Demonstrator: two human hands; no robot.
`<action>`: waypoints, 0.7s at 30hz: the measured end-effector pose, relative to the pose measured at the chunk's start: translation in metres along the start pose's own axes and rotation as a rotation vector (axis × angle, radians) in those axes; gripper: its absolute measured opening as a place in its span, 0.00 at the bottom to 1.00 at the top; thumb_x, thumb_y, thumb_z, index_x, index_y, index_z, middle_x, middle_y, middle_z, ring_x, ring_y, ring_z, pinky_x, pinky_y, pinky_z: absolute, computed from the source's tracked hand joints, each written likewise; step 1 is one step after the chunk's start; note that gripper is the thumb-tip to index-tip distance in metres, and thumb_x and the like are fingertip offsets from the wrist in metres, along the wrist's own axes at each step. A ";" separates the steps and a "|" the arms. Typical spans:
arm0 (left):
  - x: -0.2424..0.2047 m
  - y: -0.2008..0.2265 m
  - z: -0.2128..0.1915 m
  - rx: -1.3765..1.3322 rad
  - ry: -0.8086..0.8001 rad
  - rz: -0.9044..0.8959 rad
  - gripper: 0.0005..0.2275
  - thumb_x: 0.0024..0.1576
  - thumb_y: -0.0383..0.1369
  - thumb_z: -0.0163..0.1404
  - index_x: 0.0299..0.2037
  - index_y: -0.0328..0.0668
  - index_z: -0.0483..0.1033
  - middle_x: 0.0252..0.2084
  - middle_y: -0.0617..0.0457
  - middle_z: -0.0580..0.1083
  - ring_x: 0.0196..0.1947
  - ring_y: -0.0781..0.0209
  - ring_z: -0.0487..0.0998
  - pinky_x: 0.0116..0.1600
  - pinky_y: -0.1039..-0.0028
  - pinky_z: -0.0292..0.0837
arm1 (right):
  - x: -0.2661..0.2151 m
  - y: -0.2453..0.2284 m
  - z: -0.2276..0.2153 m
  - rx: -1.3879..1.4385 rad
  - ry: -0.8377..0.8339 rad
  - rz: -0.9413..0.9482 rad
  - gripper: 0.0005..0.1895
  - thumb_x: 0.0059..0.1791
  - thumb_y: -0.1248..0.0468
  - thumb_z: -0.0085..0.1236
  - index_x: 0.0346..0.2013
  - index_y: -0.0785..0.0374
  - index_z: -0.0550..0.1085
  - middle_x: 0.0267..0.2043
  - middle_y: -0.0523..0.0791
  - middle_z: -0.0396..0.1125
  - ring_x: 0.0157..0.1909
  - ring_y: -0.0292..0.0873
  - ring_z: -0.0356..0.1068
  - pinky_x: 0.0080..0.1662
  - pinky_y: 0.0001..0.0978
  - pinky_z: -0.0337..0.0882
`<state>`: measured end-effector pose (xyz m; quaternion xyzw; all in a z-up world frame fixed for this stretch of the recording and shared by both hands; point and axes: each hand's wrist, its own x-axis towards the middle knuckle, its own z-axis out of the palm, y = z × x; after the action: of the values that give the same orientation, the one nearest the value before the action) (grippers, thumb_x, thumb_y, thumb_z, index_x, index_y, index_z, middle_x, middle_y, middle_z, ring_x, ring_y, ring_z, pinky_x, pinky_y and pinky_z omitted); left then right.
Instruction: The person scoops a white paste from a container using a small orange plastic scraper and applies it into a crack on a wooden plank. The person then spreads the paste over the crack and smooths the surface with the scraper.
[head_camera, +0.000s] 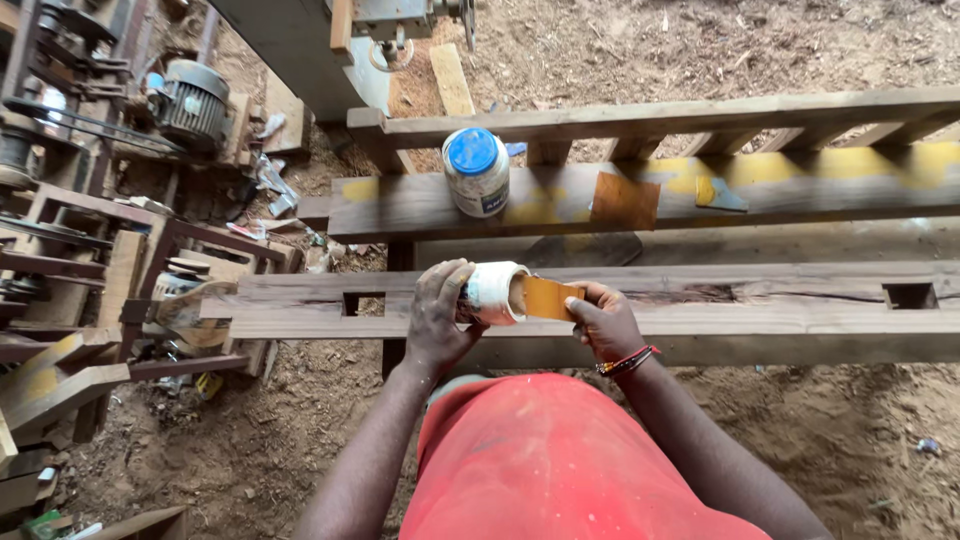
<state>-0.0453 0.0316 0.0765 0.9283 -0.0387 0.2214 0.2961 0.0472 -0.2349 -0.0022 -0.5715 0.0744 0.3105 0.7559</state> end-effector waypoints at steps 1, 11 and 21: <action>-0.002 -0.004 -0.001 -0.004 0.001 -0.002 0.37 0.41 0.35 0.69 0.63 0.43 0.66 0.62 0.45 0.68 0.65 0.42 0.67 0.70 0.55 0.61 | 0.000 0.003 -0.001 0.032 0.004 0.017 0.10 0.50 0.69 0.56 0.44 0.71 0.77 0.30 0.42 0.71 0.19 0.29 0.60 0.21 0.22 0.60; -0.028 -0.052 0.011 0.033 0.045 -0.055 0.36 0.43 0.33 0.67 0.64 0.42 0.65 0.63 0.45 0.69 0.66 0.43 0.68 0.72 0.55 0.62 | -0.001 0.030 -0.013 0.184 0.017 0.058 0.11 0.50 0.70 0.55 0.48 0.68 0.76 0.28 0.40 0.69 0.19 0.28 0.56 0.22 0.22 0.59; -0.069 -0.115 0.021 -0.072 0.002 -0.356 0.42 0.34 0.36 0.72 0.62 0.40 0.66 0.59 0.42 0.70 0.60 0.39 0.69 0.65 0.53 0.66 | 0.036 0.096 -0.037 -0.115 0.172 -0.036 0.14 0.51 0.67 0.57 0.51 0.65 0.77 0.32 0.42 0.71 0.22 0.32 0.64 0.24 0.25 0.66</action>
<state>-0.0758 0.1098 -0.0295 0.9091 0.1185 0.1648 0.3638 0.0314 -0.2395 -0.1102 -0.6397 0.1107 0.2504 0.7182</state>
